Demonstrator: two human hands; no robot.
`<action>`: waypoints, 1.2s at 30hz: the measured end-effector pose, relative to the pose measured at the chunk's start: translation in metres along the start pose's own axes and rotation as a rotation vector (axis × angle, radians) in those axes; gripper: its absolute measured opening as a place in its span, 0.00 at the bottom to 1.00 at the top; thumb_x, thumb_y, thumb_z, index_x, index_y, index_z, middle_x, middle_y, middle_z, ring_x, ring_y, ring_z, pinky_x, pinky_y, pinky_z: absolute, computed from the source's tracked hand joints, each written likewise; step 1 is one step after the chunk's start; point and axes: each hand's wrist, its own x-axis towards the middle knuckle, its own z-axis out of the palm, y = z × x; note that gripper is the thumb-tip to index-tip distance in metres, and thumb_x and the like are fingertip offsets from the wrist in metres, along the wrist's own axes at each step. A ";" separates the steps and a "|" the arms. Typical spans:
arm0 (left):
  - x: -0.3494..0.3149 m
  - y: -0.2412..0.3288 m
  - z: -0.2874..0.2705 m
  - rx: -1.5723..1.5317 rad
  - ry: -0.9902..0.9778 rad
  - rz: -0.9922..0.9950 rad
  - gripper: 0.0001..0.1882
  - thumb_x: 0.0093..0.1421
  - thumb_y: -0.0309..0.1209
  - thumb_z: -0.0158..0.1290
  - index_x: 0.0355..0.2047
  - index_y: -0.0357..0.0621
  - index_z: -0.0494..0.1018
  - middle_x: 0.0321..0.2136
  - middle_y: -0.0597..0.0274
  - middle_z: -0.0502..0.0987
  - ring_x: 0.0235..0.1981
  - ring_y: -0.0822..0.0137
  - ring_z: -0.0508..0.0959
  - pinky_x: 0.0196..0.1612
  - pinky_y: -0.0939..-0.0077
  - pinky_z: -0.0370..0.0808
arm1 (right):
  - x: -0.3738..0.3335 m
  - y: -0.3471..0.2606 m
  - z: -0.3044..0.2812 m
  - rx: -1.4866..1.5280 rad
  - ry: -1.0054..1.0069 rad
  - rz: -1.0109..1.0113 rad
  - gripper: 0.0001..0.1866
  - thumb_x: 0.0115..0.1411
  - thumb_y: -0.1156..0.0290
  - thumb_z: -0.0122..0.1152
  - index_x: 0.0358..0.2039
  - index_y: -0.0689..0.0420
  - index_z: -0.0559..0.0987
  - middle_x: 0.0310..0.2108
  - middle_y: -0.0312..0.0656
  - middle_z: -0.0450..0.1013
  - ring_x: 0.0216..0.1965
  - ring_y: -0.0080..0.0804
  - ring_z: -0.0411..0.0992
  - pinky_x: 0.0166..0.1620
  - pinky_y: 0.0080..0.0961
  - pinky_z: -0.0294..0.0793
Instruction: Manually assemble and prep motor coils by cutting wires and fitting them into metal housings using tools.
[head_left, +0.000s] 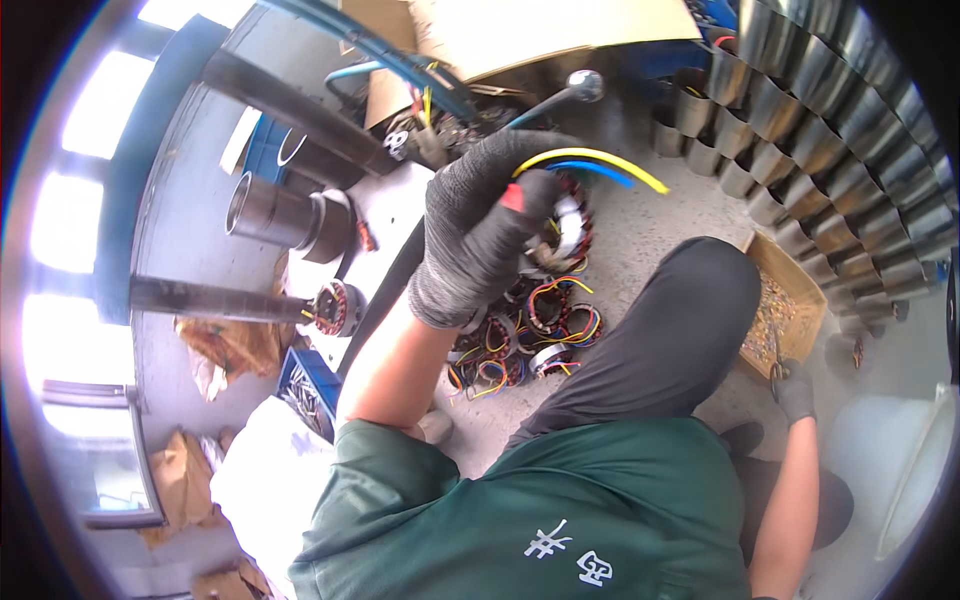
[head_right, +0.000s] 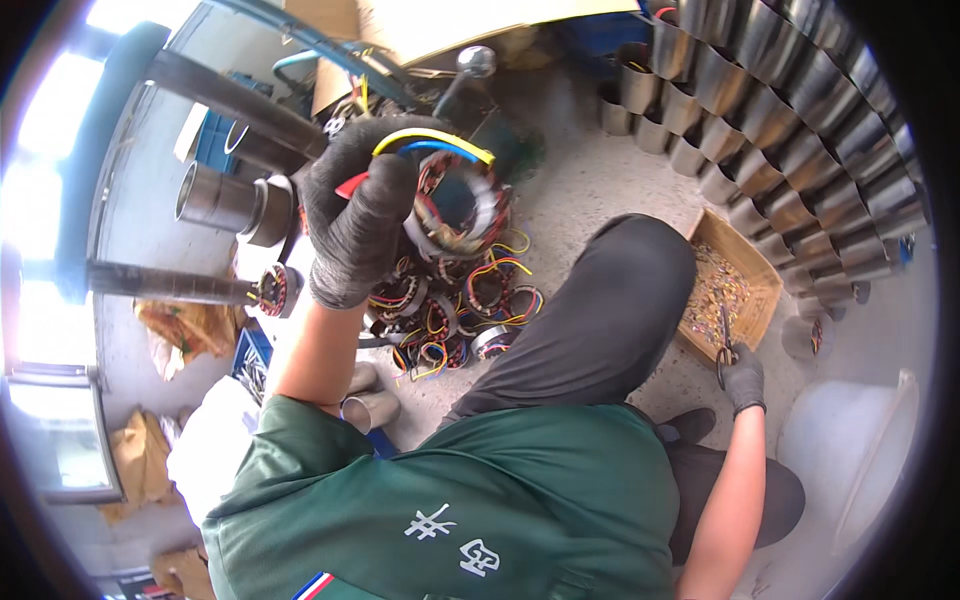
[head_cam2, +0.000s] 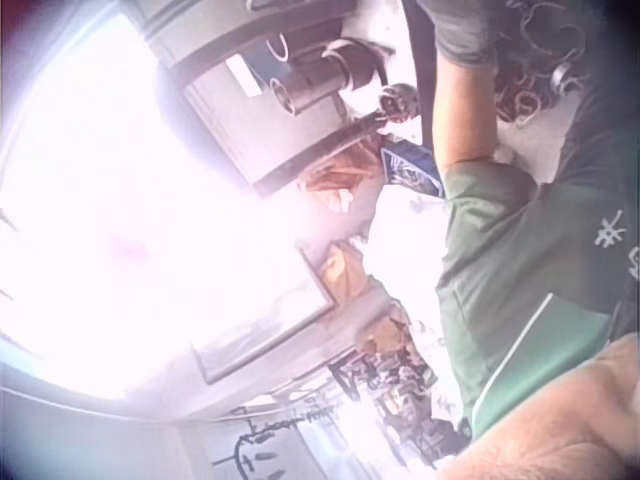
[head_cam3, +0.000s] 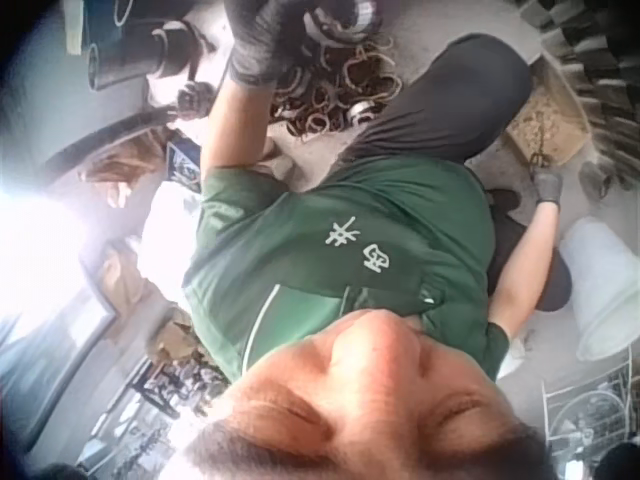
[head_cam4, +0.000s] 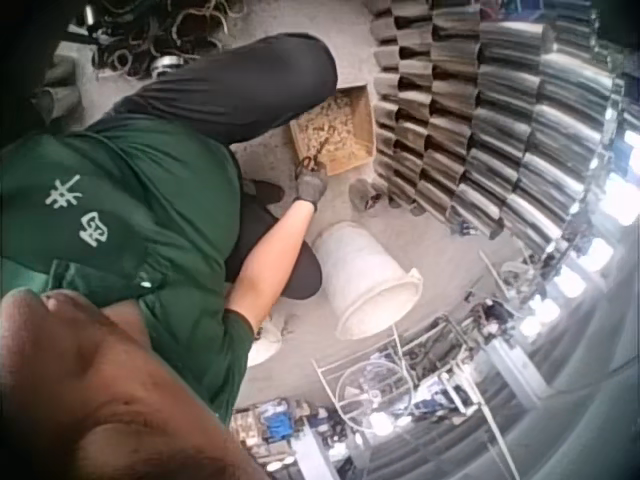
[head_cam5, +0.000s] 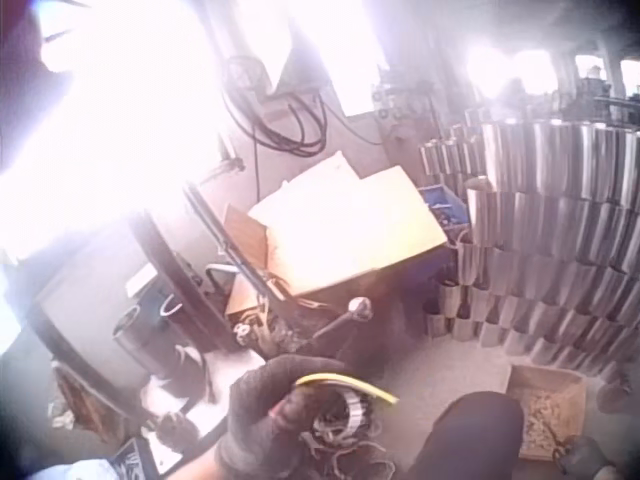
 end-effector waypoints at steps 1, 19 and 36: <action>-0.010 -0.001 -0.019 -0.029 -0.024 -0.157 0.18 0.67 0.38 0.57 0.49 0.36 0.78 0.36 0.62 0.82 0.39 0.75 0.79 0.46 0.77 0.75 | -0.002 -0.003 0.002 -0.003 -0.009 -0.017 0.17 0.58 0.60 0.65 0.43 0.58 0.82 0.33 0.57 0.80 0.37 0.54 0.80 0.42 0.44 0.78; -0.182 -0.247 -0.129 0.088 0.584 -0.428 0.11 0.64 0.26 0.58 0.47 0.39 0.78 0.29 0.69 0.78 0.27 0.77 0.75 0.33 0.80 0.74 | -0.007 -0.018 0.005 -0.134 -0.096 0.076 0.19 0.55 0.60 0.66 0.46 0.54 0.82 0.34 0.57 0.80 0.38 0.52 0.81 0.42 0.40 0.78; -0.185 -0.250 -0.123 1.071 -0.014 -0.112 0.17 0.51 0.32 0.66 0.43 0.48 0.79 0.44 0.51 0.79 0.48 0.49 0.77 0.50 0.52 0.71 | -0.003 -0.088 -0.218 -0.534 -0.129 -0.042 0.11 0.54 0.62 0.65 0.29 0.57 0.82 0.31 0.56 0.78 0.35 0.57 0.77 0.40 0.46 0.76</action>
